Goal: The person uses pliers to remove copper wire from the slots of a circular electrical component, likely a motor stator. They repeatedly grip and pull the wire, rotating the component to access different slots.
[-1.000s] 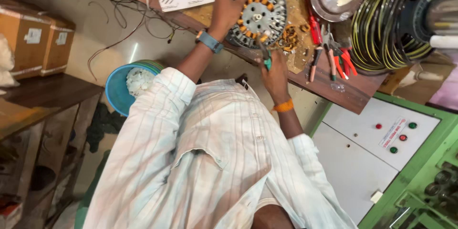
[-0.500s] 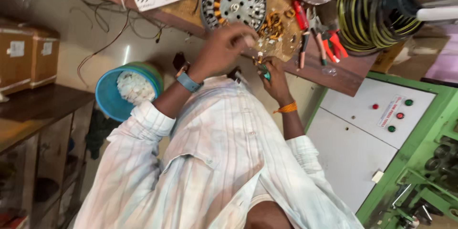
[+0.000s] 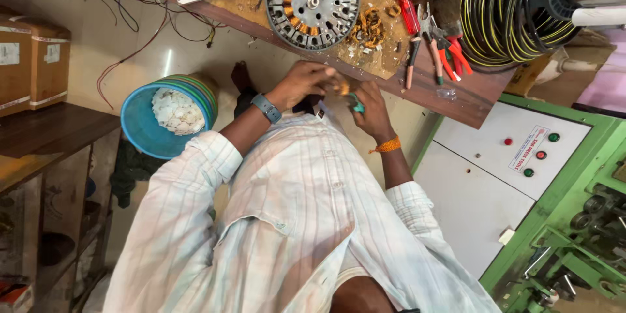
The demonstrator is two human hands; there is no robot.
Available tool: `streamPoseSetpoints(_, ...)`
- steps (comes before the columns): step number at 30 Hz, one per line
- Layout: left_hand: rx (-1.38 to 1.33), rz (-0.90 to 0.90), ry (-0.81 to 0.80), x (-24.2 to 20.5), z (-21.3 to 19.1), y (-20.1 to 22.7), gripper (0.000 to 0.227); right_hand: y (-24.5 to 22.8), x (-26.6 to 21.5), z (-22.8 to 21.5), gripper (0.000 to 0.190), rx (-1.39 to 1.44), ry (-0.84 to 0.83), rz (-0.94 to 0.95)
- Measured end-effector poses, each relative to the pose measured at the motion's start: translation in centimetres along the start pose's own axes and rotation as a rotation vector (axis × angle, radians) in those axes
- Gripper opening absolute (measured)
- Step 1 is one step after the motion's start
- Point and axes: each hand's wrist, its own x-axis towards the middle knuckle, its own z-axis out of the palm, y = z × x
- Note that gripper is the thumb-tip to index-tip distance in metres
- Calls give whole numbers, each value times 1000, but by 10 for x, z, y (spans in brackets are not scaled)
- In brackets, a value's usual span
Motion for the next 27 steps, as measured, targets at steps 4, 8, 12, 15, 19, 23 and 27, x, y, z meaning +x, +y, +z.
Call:
streamPoseSetpoints(4, 143, 33, 277, 2, -50, -19, 29, 24, -1, 0, 21, -99, 119, 121)
streamPoseSetpoints(8, 914, 335, 469, -31, -94, -15, 22, 47, 22, -20, 30, -172, 149, 379)
streamPoseSetpoints(12, 1048, 409, 647, -59, -94, 14, 22, 49, 41, -43, 44, 23, 147, 388)
streamPoseSetpoints(15, 499, 453, 599, -62, -82, 57, 25, 27, 46, -52, 41, 129, 167, 537)
streamPoseSetpoints(19, 1, 395, 506, -63, -70, 115, 46, -27, 33, -65, 35, 428, 235, 614)
streamPoseSetpoints(23, 409, 593, 527, -44, -54, 149, 51, -90, 26, -72, 35, 395, 206, 471)
streamPoseSetpoints(27, 357, 487, 449, -27, -46, 153, 59, -136, 45, -60, 38, 298, 211, 299)
